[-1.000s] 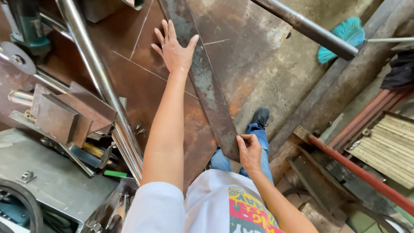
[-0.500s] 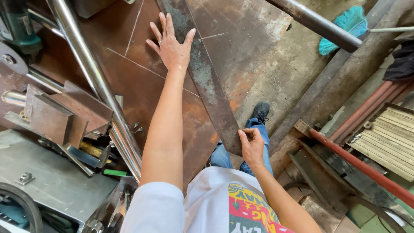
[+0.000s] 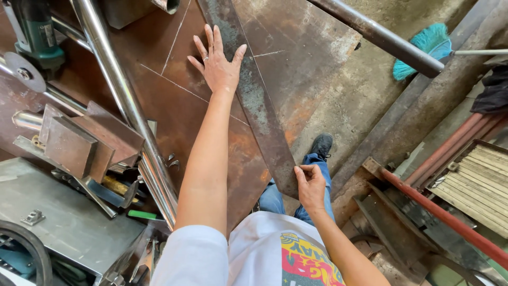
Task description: Measure and mark lines on a metal plate using a square and measuring tape for fabrication.
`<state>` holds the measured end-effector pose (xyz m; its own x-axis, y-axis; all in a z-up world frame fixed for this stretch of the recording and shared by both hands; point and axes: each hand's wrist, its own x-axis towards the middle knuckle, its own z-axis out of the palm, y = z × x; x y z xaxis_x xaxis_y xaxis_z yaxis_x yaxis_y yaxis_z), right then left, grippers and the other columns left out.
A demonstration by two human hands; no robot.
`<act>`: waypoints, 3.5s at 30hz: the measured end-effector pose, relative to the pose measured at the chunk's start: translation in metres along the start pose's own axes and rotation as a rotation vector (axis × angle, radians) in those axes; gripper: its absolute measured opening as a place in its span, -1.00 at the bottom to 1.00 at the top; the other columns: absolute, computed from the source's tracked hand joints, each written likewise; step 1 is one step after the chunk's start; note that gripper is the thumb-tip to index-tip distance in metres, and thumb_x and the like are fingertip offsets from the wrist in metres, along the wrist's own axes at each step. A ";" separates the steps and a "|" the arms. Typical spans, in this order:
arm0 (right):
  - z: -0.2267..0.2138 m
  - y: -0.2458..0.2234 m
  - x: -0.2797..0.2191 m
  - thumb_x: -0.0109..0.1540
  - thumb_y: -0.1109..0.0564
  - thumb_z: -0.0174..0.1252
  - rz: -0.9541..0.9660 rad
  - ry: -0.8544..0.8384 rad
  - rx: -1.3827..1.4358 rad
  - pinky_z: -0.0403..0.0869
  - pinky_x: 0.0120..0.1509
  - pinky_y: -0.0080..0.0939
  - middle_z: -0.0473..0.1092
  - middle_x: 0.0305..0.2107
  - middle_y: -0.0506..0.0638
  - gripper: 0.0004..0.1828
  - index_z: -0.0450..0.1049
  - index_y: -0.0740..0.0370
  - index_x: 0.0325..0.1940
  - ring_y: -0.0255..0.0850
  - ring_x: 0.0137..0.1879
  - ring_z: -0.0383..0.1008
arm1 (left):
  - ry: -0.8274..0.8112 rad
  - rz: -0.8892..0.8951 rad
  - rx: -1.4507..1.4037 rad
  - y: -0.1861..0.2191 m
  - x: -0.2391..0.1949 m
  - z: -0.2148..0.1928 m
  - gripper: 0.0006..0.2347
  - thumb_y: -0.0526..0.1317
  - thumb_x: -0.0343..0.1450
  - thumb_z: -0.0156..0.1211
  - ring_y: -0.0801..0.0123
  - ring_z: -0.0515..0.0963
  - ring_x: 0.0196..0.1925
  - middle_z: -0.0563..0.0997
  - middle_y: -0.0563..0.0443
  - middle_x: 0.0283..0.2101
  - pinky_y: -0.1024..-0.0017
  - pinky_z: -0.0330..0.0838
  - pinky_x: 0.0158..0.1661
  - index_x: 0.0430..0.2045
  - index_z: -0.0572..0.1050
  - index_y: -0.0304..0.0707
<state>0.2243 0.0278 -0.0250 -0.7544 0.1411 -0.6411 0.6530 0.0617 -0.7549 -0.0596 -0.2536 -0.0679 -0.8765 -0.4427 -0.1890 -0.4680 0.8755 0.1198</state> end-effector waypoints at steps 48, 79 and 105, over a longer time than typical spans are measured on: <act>-0.003 -0.003 0.007 0.29 0.21 0.27 0.004 -0.028 -0.007 0.45 -0.14 -0.37 0.48 -0.37 -0.02 -0.88 0.49 0.32 -0.17 -0.35 -0.29 0.41 | -0.012 -0.014 0.071 0.005 -0.002 0.000 -0.25 0.46 0.53 -0.02 0.15 -0.30 0.62 -0.14 0.41 0.58 -0.28 -0.51 0.45 0.55 -0.01 0.18; 0.155 -0.222 0.272 0.10 0.31 0.37 -0.946 -0.207 -0.566 0.51 -0.30 -0.28 0.62 -0.45 -0.02 -0.87 0.68 0.32 -0.25 -0.27 -0.46 0.49 | 0.017 0.016 0.066 0.018 -0.014 -0.010 -0.48 0.36 0.60 0.11 -0.08 -0.30 0.59 -0.20 0.08 0.55 -0.46 -0.37 0.47 0.47 0.19 0.60; -0.123 -0.044 0.033 0.17 0.10 0.26 0.183 -0.455 -0.788 0.51 -0.14 -0.26 0.64 -0.37 0.00 -0.71 0.65 0.34 -0.12 -0.26 -0.32 0.51 | 0.185 0.061 -0.097 0.012 -0.015 0.002 -0.54 0.27 0.54 0.12 0.09 -0.33 0.56 -0.16 0.22 0.53 -0.35 -0.48 0.44 0.38 0.37 0.48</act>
<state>0.1791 0.1515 0.0041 -0.4798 -0.1764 -0.8595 0.4958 0.7537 -0.4314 -0.0515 -0.2363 -0.0651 -0.9051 -0.4251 0.0030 -0.4141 0.8832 0.2201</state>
